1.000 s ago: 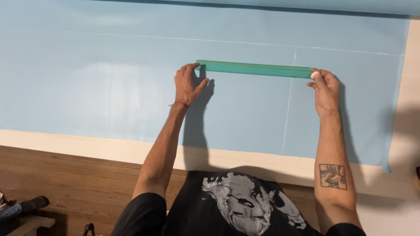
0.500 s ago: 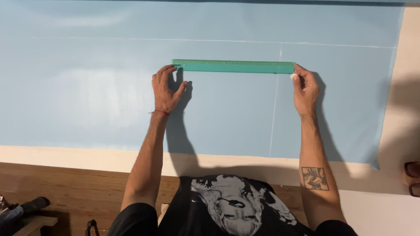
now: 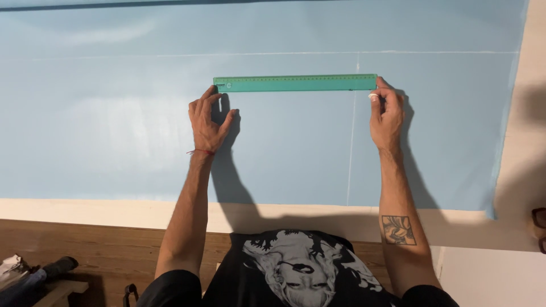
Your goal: Marking lines on a blue leather sheet using a ruler and chalk
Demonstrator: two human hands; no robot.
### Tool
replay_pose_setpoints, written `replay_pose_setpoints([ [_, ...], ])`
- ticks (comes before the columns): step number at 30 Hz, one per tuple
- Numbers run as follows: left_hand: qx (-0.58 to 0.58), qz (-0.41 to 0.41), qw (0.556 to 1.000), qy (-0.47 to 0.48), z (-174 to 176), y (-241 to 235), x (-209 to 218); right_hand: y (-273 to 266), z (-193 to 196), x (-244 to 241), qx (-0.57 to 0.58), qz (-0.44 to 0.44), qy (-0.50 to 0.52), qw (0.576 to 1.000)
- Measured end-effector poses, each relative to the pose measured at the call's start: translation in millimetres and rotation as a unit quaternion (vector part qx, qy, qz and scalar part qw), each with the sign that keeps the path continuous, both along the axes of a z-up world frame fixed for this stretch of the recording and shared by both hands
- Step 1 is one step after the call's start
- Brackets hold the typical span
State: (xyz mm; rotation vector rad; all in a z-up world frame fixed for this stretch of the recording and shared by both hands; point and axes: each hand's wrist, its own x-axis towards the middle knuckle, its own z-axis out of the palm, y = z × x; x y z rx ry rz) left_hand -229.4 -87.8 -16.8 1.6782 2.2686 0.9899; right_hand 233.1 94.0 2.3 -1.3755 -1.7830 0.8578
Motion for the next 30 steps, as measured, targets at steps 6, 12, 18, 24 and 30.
replay_pose_setpoints([
  [6,0.011,-0.004,0.999,0.04,-0.8,1.8,1.1,-1.5,-0.8,-0.2,0.052,0.001,-0.047,0.998],
  [12,0.019,-0.006,0.997,0.068,-12.5,1.4,-3.0,0.8,-16.3,2.2,0.102,0.022,-0.053,0.993],
  [18,0.019,0.001,0.996,0.085,-16.3,0.4,-1.3,-1.3,-1.9,-1.1,0.102,0.014,-0.045,0.994],
  [24,0.015,-0.001,0.996,0.083,-14.3,1.1,1.0,-1.4,-2.0,-0.7,0.102,0.013,-0.042,0.994],
  [30,0.016,-0.009,0.998,0.065,-7.1,2.2,0.2,6.5,-9.9,5.2,0.087,-0.01,0.038,0.995],
])
